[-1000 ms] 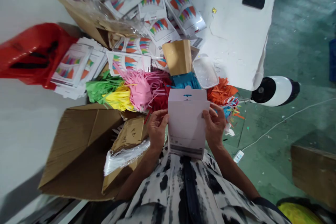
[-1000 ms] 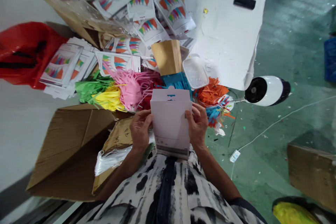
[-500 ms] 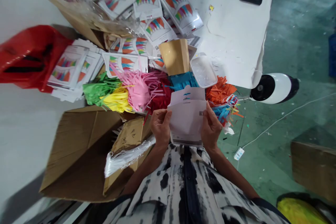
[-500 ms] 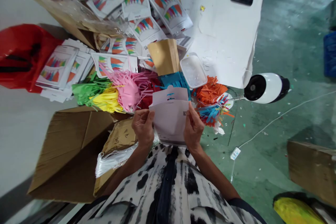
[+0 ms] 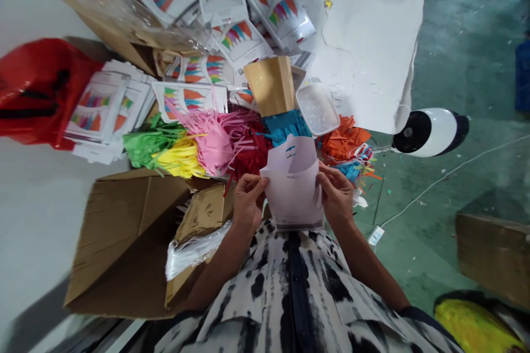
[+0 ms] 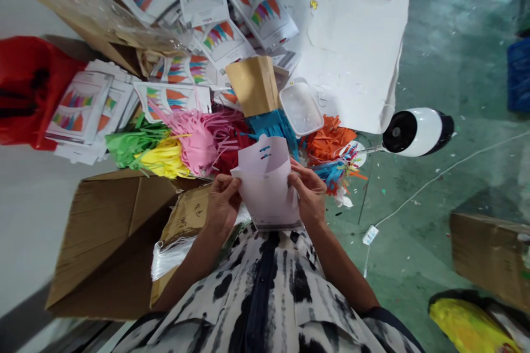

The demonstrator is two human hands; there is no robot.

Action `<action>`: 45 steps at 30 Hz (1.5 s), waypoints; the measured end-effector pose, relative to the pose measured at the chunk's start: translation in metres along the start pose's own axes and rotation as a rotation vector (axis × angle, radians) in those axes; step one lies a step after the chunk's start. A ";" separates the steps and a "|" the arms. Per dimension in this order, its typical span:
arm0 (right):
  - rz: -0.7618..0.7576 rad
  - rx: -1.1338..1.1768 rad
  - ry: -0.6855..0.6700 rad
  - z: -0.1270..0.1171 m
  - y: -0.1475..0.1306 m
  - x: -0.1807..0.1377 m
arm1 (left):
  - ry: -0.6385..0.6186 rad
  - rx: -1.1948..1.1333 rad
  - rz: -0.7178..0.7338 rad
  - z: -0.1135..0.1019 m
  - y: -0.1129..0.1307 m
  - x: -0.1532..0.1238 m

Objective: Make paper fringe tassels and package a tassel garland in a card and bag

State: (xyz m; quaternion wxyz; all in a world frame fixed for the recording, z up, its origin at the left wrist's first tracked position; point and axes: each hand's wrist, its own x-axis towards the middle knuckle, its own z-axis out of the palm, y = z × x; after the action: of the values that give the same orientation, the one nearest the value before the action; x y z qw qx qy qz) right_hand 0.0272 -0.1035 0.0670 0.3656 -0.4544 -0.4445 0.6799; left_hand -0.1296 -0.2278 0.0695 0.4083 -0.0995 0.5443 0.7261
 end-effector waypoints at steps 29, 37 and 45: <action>0.329 0.224 -0.105 -0.012 -0.017 0.010 | 0.111 -0.061 0.029 -0.004 -0.007 0.011; 0.362 0.190 -0.079 -0.007 -0.017 0.007 | 0.069 -0.066 -0.020 -0.008 -0.011 0.014; 0.216 0.178 -0.103 -0.008 -0.015 0.006 | 0.009 -0.047 -0.041 -0.013 -0.012 0.026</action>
State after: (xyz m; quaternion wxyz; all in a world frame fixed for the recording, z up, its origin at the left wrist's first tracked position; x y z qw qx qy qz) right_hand 0.0344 -0.0906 0.0774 0.3057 -0.4299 -0.3490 0.7746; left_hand -0.1418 -0.2260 0.0410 0.4184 -0.1233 0.5267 0.7296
